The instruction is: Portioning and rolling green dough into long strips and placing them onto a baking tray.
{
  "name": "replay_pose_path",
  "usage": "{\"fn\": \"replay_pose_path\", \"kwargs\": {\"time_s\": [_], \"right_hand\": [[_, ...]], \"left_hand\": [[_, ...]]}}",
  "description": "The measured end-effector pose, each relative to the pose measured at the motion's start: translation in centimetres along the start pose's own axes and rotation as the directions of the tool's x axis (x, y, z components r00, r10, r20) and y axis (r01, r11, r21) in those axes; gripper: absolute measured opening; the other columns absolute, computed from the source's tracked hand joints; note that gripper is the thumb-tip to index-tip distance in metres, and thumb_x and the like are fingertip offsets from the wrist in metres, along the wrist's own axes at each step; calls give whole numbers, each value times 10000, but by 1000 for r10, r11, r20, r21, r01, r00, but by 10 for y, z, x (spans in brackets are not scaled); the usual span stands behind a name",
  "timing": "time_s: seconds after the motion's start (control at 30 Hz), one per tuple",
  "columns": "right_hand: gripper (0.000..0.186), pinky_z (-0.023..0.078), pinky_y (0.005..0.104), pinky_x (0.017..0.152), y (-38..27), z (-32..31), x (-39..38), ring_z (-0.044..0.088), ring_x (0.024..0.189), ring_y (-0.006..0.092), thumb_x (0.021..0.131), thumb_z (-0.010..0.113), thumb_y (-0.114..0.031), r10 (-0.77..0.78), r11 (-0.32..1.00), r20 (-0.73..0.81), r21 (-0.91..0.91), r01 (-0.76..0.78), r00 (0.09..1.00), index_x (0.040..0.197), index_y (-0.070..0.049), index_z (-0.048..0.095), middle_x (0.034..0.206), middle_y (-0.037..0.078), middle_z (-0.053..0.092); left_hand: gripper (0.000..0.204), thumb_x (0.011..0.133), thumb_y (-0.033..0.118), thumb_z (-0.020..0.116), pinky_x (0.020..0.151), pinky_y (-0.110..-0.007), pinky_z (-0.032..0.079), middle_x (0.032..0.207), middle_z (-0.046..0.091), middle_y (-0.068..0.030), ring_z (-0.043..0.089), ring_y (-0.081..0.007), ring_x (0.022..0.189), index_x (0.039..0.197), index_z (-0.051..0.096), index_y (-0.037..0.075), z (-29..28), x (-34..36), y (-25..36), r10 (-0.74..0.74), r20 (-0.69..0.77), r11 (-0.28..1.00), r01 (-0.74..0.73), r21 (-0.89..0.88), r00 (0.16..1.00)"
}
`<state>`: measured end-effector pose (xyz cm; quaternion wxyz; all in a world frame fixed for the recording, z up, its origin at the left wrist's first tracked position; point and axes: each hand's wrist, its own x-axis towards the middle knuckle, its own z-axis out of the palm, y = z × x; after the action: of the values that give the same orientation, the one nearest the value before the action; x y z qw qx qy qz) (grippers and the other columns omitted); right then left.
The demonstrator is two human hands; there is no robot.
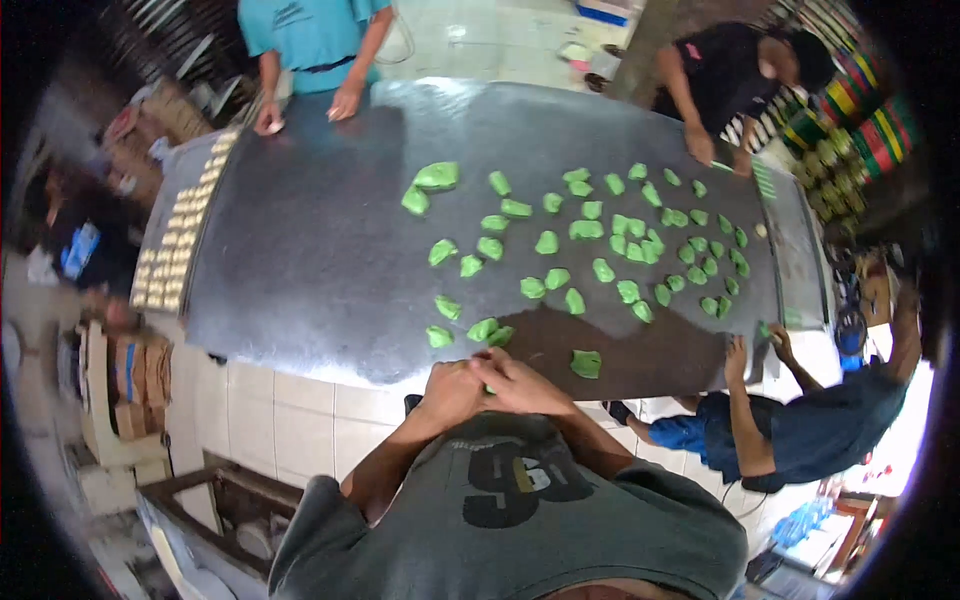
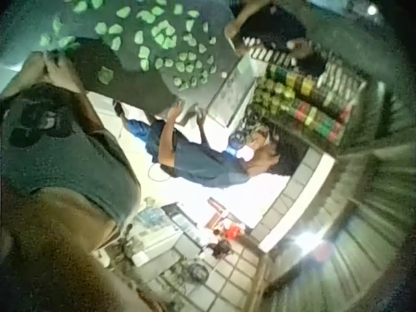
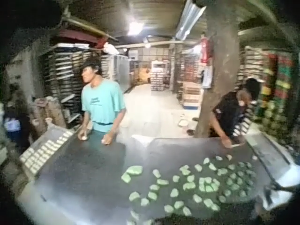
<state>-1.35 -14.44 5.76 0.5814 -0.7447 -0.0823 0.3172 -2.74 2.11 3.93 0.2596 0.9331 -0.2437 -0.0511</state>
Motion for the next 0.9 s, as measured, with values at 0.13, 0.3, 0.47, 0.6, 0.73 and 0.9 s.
{"fn": "replay_pose_path", "kwargs": {"time_s": [0.13,0.3,0.47,0.6,0.73,0.9], "right_hand": [[523,481,367,704,-27,-34,-1,611,771,217,1014,509,-491,260,965,447,-146,-217,856,1157,1,615,848,145,658],[431,445,328,643,-22,-58,1,536,680,158,1039,497,-418,-42,922,760,-220,318,648,1038,-20,663,746,104,609],[324,463,309,756,-8,-106,-2,596,805,165,1039,509,-265,20,1000,668,-5,-22,744,889,-11,642,862,56,652],[313,488,310,819,-10,-147,-18,627,886,162,1036,486,-208,-99,993,107,67,92,989,1254,-30,622,983,48,591],[596,522,329,843,-43,-174,-28,635,887,152,970,567,-121,9,992,175,121,-31,984,1523,-44,361,989,50,589],[699,511,400,948,36,-236,39,646,1032,246,980,602,-286,-84,618,-572,612,493,816,1537,-26,270,1131,112,631]], "left_hand": [[427,843,490,689,581,-424,503,737,628,-81,655,-293,690,904,690,68,-38,-5,9,228,-44,969,-232,-91,973],[310,866,382,708,517,-364,469,663,562,-65,597,-241,604,792,672,83,-65,-14,22,379,-150,891,-404,-207,913],[110,841,163,770,503,-361,463,634,606,-66,590,-207,554,804,745,63,-70,-39,0,65,-241,834,-185,-519,968],[86,895,19,643,727,-336,479,809,621,-148,612,-252,839,883,688,-53,-87,-60,-45,-335,-367,871,137,-472,868],[77,913,34,657,701,-263,440,837,597,-65,543,-133,813,948,651,-34,-67,-55,-54,-614,-346,618,160,-770,709],[225,782,20,763,696,-239,419,898,585,-16,488,-98,771,940,603,24,-37,-43,-63,-516,-257,711,242,-660,817]]}}
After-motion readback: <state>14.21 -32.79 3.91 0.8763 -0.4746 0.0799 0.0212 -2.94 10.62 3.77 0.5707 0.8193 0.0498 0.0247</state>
